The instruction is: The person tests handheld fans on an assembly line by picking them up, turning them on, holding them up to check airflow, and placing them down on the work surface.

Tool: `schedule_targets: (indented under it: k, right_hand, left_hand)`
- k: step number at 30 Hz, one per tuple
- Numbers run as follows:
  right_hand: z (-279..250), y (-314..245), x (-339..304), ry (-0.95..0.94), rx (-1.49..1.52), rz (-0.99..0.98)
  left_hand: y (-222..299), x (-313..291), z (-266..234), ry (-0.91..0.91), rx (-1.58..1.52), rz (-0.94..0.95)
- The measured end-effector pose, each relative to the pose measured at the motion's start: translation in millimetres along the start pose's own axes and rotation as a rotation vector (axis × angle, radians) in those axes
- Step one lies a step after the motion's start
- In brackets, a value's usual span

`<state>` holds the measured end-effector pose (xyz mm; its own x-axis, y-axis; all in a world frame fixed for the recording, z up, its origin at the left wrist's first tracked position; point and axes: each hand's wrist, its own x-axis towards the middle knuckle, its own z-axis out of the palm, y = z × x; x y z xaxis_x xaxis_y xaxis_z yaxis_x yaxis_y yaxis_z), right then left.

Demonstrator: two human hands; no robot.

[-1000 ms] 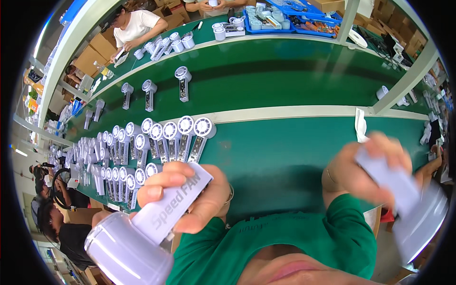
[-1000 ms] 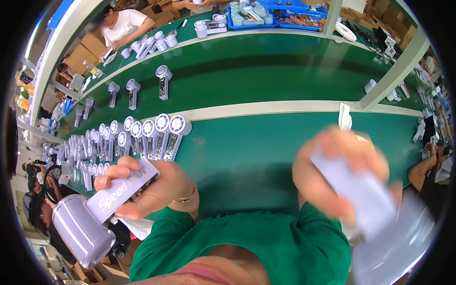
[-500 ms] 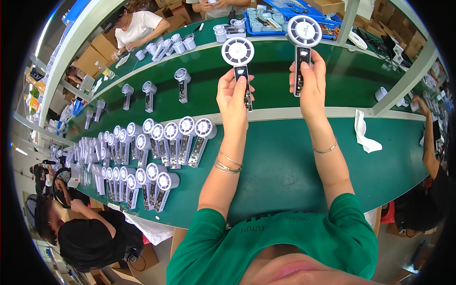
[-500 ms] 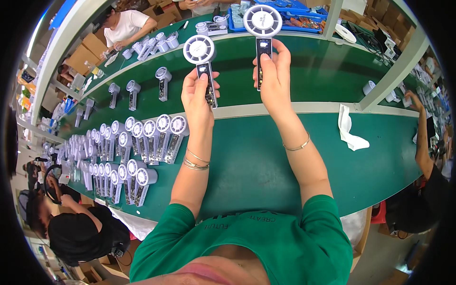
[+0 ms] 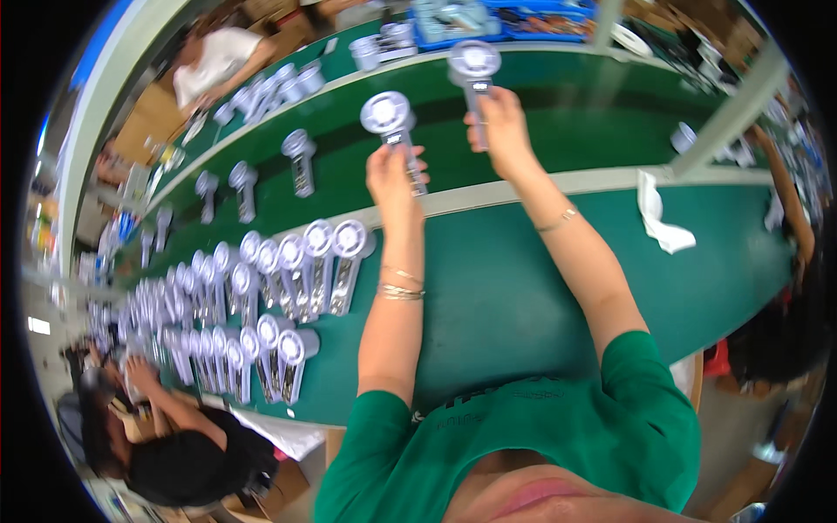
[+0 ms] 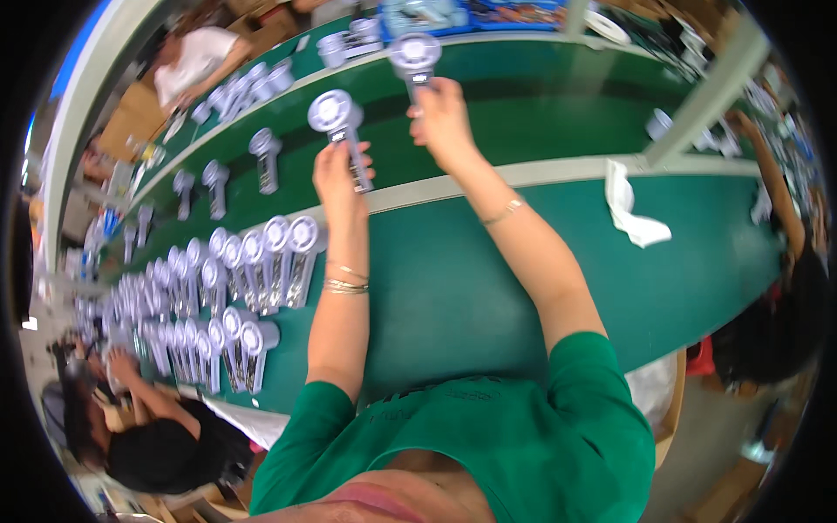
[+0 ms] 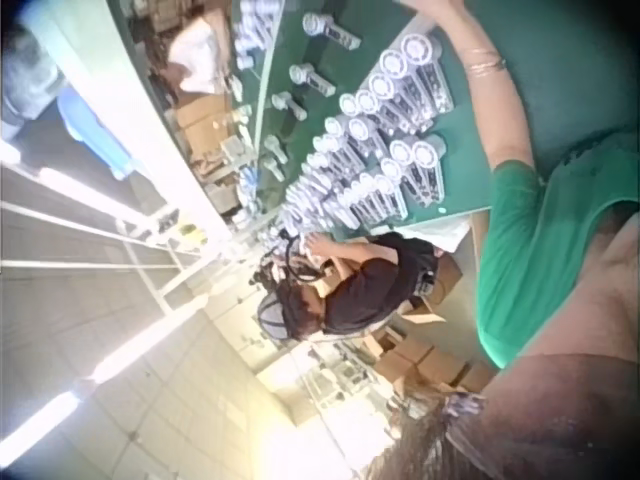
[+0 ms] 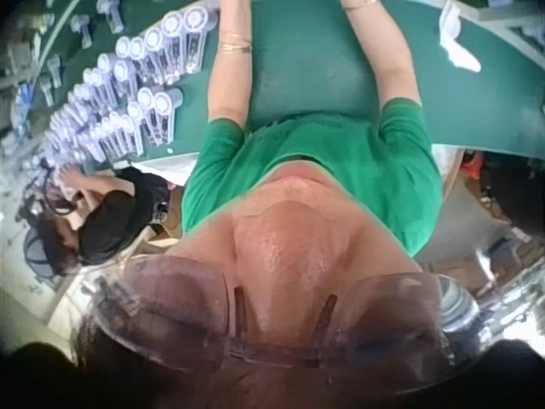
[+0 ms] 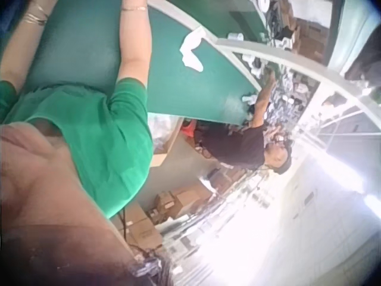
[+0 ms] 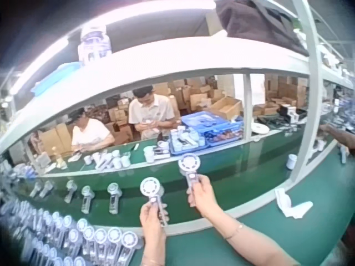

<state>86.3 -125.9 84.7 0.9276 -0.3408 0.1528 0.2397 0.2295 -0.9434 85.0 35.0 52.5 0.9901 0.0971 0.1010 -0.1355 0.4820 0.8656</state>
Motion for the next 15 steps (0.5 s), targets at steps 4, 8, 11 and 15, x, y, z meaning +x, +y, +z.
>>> schedule_targets:
  k: [4,8,11,15]
  right_hand:
    - [13.1,21.9,33.3,-0.134,-0.082,0.196]
    - [1.7,55.2,73.8,0.076,-0.336,0.125]
    - [-13.4,67.7,90.7,0.150,-0.727,-0.090]
    - [-41.5,89.5,101.2,0.022,-1.138,-0.231]
  left_hand:
    - [-17.6,28.2,-30.2,0.044,0.256,-0.064]
    - [-47.5,50.7,-3.4,0.142,0.303,-0.034]
    - [-66.9,76.3,3.7,0.197,0.394,0.116]
    - [-80.4,86.1,7.5,0.263,1.091,0.208]
